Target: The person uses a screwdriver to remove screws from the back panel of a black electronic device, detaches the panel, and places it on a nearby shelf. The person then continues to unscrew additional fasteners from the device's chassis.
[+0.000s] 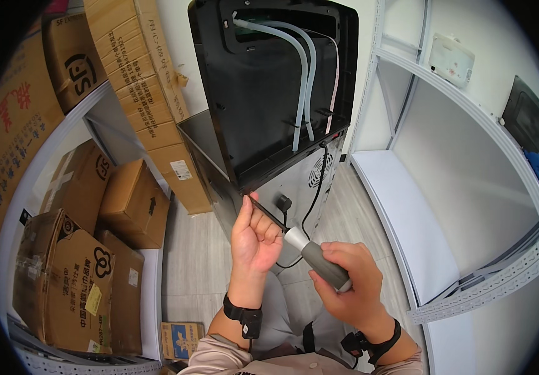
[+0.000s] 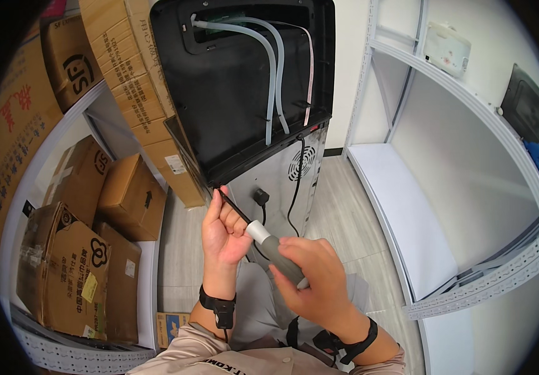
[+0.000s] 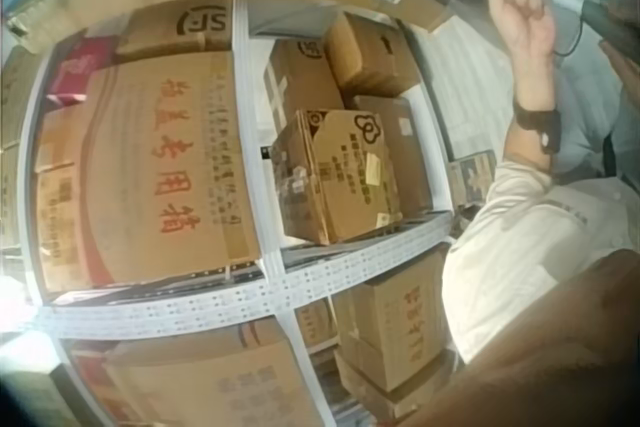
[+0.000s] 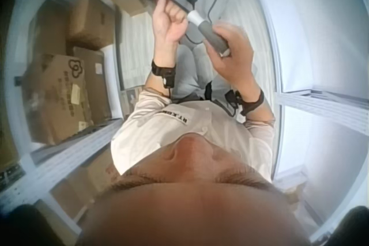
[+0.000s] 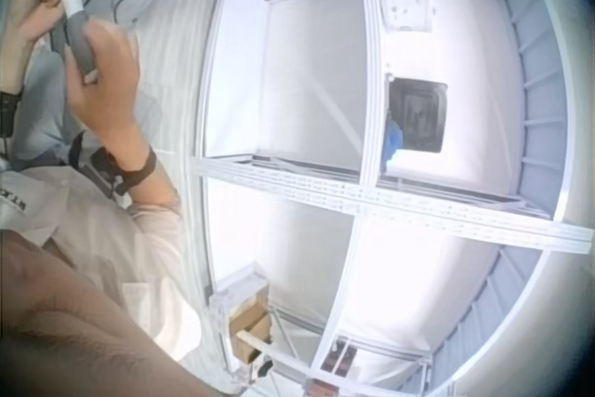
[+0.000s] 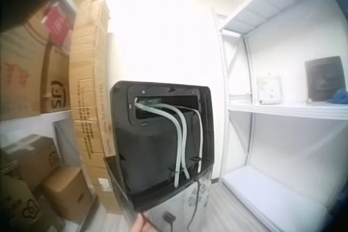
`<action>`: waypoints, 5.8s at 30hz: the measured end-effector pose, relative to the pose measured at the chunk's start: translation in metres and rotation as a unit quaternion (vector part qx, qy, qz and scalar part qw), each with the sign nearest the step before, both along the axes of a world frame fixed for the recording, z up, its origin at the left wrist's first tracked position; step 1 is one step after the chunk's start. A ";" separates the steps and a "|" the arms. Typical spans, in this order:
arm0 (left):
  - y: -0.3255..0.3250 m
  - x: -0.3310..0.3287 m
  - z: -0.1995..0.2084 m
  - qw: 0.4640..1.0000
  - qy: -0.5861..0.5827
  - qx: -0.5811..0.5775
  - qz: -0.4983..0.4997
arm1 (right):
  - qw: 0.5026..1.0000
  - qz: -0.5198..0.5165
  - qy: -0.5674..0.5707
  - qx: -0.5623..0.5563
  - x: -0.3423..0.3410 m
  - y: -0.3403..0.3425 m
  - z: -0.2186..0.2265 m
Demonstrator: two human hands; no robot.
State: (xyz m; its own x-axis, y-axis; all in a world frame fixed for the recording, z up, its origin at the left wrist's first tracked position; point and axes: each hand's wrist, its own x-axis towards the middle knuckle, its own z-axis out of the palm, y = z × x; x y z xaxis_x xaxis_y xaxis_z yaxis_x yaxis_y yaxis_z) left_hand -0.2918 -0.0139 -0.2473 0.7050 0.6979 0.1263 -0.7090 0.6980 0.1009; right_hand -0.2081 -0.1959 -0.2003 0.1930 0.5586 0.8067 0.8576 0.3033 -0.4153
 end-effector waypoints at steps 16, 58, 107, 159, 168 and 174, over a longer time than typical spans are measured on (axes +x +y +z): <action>-0.013 0.006 -0.008 0.990 0.095 0.056 0.083 | 0.999 0.012 0.029 0.015 0.004 -0.019 -0.002; -0.071 -0.051 -0.035 0.914 0.215 0.308 0.156 | 0.905 0.181 0.380 -0.065 0.014 0.042 -0.047; -0.013 -0.057 -0.036 0.874 0.202 0.423 0.127 | 0.998 -0.003 -0.005 0.057 0.007 0.165 -0.028; -0.017 -0.069 -0.033 0.910 0.218 0.329 0.126 | 0.991 -0.020 0.127 -0.024 -0.009 0.140 0.000; -0.015 -0.046 -0.042 0.993 -0.042 0.024 -0.105 | 0.974 0.109 0.171 -0.103 -0.009 0.089 -0.009; -0.030 -0.034 -0.047 0.997 0.012 -0.050 -0.065 | 0.982 0.094 0.104 -0.125 -0.011 0.067 -0.027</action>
